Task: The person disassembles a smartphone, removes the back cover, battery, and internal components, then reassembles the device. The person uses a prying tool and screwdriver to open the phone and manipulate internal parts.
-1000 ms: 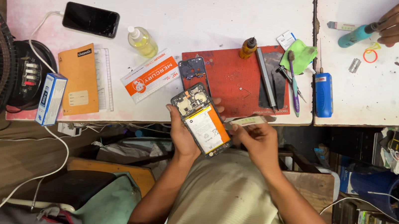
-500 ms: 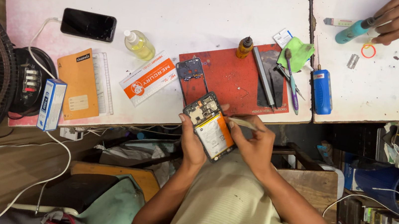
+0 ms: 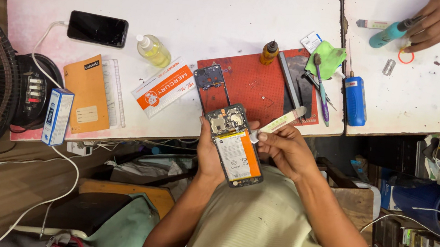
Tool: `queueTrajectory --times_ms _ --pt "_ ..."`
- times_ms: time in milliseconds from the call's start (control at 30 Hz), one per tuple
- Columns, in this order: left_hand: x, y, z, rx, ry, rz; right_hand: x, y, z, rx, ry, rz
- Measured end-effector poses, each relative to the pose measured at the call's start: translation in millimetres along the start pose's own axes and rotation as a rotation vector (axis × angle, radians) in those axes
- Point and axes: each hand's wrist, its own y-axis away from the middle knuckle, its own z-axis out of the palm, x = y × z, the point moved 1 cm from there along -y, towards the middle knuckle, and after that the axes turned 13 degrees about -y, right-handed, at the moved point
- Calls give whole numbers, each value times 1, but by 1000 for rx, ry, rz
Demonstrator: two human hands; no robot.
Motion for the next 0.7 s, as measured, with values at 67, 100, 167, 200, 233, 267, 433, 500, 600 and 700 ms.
queueTrajectory --times_ms 67,100,167,200,233,267,433,500,600,700 --pt "0 0 0 -30 43 -6 0 1 3 -9 -7 6" --pt "0 0 0 -28 50 -18 -1 2 4 -8 4 -1" --pt "0 0 -1 -25 65 -44 -1 4 7 -4 34 -17" --pt "0 0 -1 -26 52 -52 -1 5 8 -3 54 -26" --pt "1 -1 -2 -30 39 -59 -2 6 9 -4 74 -35" --pt "1 -1 -3 -32 27 -66 -2 6 10 -13 95 -47" --pt "1 -3 -7 -58 36 -87 -5 10 12 7 187 -93" --pt "-1 -4 -8 -41 -33 -50 -1 11 15 64 328 -246" --pt "-8 -3 -4 6 -198 43 9 17 22 155 524 -456" --pt "-12 1 -3 55 -239 56 17 23 27 173 575 -535"
